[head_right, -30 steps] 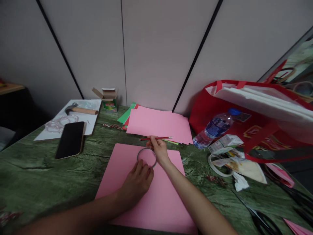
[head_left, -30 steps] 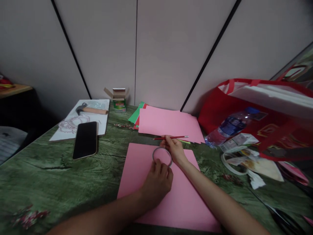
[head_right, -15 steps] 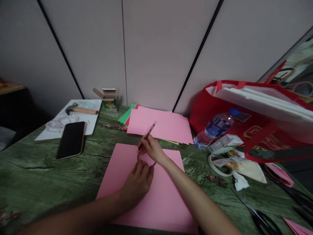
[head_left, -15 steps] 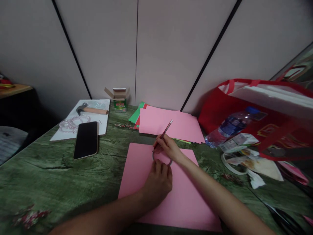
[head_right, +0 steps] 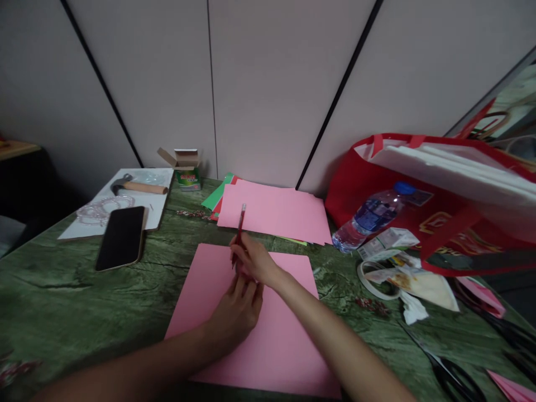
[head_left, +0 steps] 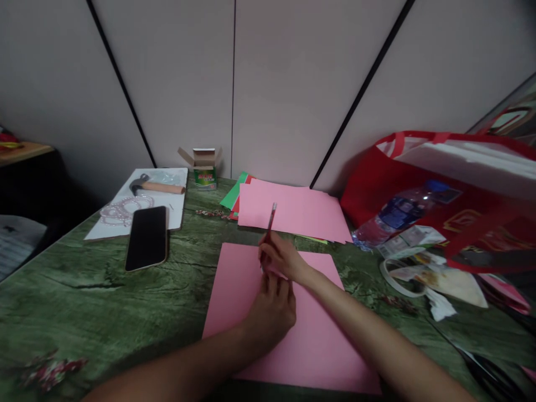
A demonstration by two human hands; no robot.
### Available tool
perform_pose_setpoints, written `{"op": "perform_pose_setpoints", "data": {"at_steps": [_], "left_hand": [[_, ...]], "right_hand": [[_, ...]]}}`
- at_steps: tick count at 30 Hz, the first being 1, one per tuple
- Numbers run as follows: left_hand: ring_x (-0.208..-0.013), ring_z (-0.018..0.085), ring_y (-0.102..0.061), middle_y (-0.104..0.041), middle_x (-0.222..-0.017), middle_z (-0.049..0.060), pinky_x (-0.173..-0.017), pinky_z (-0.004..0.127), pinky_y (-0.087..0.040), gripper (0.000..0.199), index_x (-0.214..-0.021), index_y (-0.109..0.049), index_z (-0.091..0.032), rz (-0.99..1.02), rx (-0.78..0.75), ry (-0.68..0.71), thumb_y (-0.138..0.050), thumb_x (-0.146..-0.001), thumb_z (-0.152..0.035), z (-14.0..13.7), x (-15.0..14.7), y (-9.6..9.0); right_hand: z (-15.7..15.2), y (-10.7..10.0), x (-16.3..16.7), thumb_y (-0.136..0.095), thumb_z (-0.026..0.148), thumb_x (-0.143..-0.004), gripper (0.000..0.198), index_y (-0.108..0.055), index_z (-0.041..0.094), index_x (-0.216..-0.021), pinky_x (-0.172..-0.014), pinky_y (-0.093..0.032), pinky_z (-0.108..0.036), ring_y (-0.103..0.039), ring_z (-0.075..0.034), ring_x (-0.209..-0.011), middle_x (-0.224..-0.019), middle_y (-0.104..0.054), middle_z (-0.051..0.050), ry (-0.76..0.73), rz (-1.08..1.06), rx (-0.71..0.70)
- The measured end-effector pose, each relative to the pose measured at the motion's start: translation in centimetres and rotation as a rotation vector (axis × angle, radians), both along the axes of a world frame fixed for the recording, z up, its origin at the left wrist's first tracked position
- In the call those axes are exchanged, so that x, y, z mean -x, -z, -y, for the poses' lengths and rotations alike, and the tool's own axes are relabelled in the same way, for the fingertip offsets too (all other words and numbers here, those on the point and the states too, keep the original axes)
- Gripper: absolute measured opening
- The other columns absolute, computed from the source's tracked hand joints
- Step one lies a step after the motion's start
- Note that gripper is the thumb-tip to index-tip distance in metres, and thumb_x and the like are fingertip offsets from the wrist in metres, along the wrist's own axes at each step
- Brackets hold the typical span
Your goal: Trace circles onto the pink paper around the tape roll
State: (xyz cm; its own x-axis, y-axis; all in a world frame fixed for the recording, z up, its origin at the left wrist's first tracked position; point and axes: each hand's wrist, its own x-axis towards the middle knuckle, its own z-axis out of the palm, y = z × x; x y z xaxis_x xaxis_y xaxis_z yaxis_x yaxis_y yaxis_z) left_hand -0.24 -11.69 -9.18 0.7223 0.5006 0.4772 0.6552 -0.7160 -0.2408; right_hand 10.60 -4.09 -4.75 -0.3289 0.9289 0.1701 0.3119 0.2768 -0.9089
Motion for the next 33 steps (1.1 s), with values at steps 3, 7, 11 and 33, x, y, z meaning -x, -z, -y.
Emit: {"op": "perform_pose_setpoints", "data": {"at_steps": [3,7,11,33], "left_hand": [[-0.092,0.033,-0.060,-0.062,-0.096,0.021,-0.077,0.052,-0.048,0.026,-0.101,-0.064,-0.002,-0.013,-0.004,0.012,-0.050,-0.082,-0.012,0.0,-0.1,0.0],[-0.088,0.034,-0.061,-0.062,-0.095,0.021,-0.073,0.051,-0.049,0.025,-0.097,-0.066,-0.002,-0.087,-0.015,0.031,-0.051,-0.082,-0.015,0.1,-0.2,-0.4],[-0.087,0.036,-0.061,-0.062,-0.096,0.023,-0.070,0.053,-0.048,0.024,-0.096,-0.067,-0.003,-0.180,-0.016,0.063,-0.052,-0.083,-0.016,0.2,-0.1,-1.1],[-0.096,0.036,-0.057,-0.061,-0.096,0.023,-0.066,0.044,-0.049,0.021,-0.097,-0.063,-0.006,-0.203,0.161,-0.013,-0.056,-0.083,-0.019,-0.5,-0.5,-2.2]], "right_hand": [[0.0,-0.3,0.5,-0.042,0.029,-0.090,0.012,-0.051,0.022,-0.087,-0.054,-0.045,-0.023,-0.057,-0.013,-0.055,-0.066,-0.061,0.003,-0.064,0.094,-0.007],[-0.2,-0.1,0.5,-0.043,0.027,-0.089,0.011,-0.052,0.022,-0.089,-0.053,-0.042,-0.023,-0.055,-0.013,-0.053,-0.062,-0.060,0.004,-0.093,0.185,-0.011],[-0.2,-0.4,0.4,-0.043,0.027,-0.089,0.010,-0.052,0.024,-0.086,-0.051,-0.039,-0.023,-0.054,-0.013,-0.052,-0.062,-0.059,0.004,-0.132,0.266,-0.015],[-2.4,1.2,-1.4,-0.043,0.031,-0.090,0.012,-0.044,0.023,-0.082,-0.045,-0.036,-0.023,-0.054,-0.013,-0.040,-0.056,-0.056,0.004,0.262,0.313,-0.024]]}}
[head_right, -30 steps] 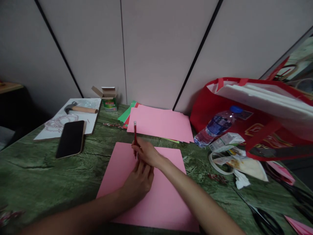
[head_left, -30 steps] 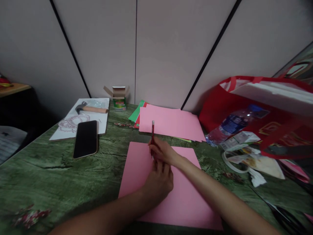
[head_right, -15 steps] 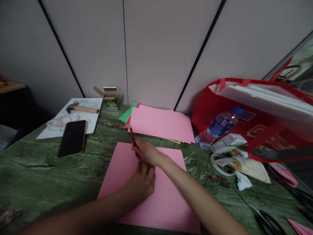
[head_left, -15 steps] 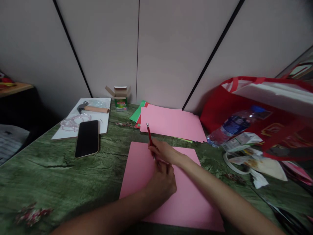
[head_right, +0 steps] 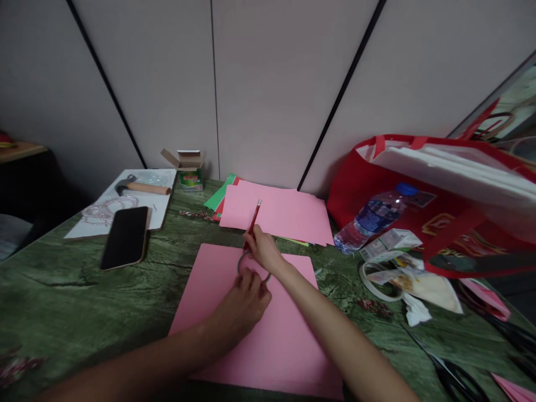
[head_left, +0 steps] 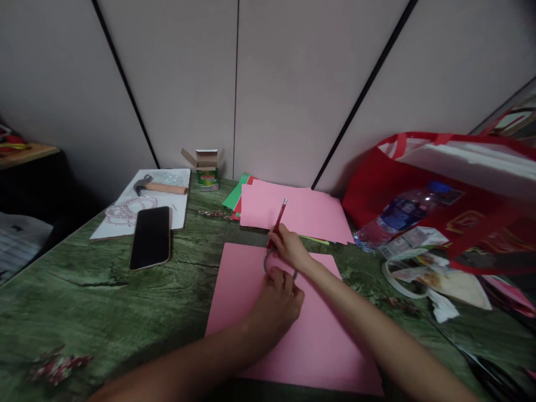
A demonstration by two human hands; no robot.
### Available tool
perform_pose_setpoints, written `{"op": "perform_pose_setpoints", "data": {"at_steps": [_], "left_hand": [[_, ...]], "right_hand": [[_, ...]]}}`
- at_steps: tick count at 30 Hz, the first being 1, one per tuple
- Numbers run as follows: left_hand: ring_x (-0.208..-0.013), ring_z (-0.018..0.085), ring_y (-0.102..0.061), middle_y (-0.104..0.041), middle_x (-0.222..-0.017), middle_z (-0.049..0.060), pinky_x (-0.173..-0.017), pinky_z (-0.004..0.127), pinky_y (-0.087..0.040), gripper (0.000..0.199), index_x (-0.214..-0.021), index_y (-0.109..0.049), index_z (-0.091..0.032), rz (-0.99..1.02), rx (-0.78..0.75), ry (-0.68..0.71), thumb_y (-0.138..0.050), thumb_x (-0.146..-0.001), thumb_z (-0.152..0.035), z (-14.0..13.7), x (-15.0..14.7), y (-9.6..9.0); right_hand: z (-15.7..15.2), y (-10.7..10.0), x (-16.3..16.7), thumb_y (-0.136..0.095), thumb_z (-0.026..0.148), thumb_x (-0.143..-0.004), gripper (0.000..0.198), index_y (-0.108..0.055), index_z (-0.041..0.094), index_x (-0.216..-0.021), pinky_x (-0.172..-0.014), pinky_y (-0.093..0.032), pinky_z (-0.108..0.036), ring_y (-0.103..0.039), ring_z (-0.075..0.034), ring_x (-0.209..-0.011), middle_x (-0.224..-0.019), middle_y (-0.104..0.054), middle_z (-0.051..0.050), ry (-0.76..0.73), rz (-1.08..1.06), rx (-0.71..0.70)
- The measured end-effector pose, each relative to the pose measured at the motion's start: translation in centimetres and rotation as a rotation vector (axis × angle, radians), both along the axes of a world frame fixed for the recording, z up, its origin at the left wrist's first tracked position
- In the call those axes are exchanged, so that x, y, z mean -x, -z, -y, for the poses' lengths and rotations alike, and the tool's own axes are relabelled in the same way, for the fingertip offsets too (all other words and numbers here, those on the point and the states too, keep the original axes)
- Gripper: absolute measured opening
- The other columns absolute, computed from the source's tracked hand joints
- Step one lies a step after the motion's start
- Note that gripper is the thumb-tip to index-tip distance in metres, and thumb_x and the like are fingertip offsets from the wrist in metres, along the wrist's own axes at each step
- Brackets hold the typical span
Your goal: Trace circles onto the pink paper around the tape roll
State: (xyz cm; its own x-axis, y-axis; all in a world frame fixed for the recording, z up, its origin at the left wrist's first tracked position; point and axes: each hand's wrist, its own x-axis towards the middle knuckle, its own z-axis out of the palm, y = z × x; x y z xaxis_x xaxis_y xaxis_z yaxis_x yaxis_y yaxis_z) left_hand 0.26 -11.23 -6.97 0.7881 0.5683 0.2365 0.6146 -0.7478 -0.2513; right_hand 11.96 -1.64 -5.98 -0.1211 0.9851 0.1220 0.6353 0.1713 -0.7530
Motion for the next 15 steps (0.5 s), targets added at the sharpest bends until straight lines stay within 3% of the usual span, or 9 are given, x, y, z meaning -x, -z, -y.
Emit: {"op": "perform_pose_setpoints", "data": {"at_steps": [4,7,15], "left_hand": [[-0.107,0.041,-0.052,-0.060,-0.105,0.026,-0.072,0.045,-0.046,0.017,-0.091,-0.064,-0.008,0.000,0.068,-0.037,-0.060,-0.081,-0.021,-1.0,-0.3,-1.5],[-0.108,0.039,-0.050,-0.060,-0.105,0.026,-0.075,0.046,-0.044,0.018,-0.094,-0.065,-0.007,-0.021,0.156,-0.075,-0.061,-0.079,-0.017,-1.8,-0.5,-2.7],[-0.089,0.028,-0.058,-0.065,-0.086,0.015,-0.068,0.034,-0.044,0.017,-0.091,-0.066,-0.012,-0.053,0.343,-0.140,-0.058,-0.077,-0.006,-3.1,-1.2,-4.7]], "right_hand": [[0.1,0.5,-0.7,-0.043,0.035,-0.088,0.016,-0.041,0.023,-0.077,-0.048,-0.039,-0.025,-0.058,-0.016,-0.046,-0.057,-0.058,0.002,0.132,-0.029,-0.055],[0.1,0.9,-0.9,-0.043,0.037,-0.087,0.018,-0.042,0.023,-0.076,-0.054,-0.043,-0.026,-0.063,-0.018,-0.058,-0.062,-0.063,-0.001,0.186,-0.049,-0.113],[0.3,1.1,-0.9,-0.045,0.043,-0.085,0.023,-0.042,0.024,-0.072,-0.050,-0.041,-0.027,-0.061,-0.018,-0.050,-0.061,-0.063,-0.001,0.223,-0.159,-0.088]]}}
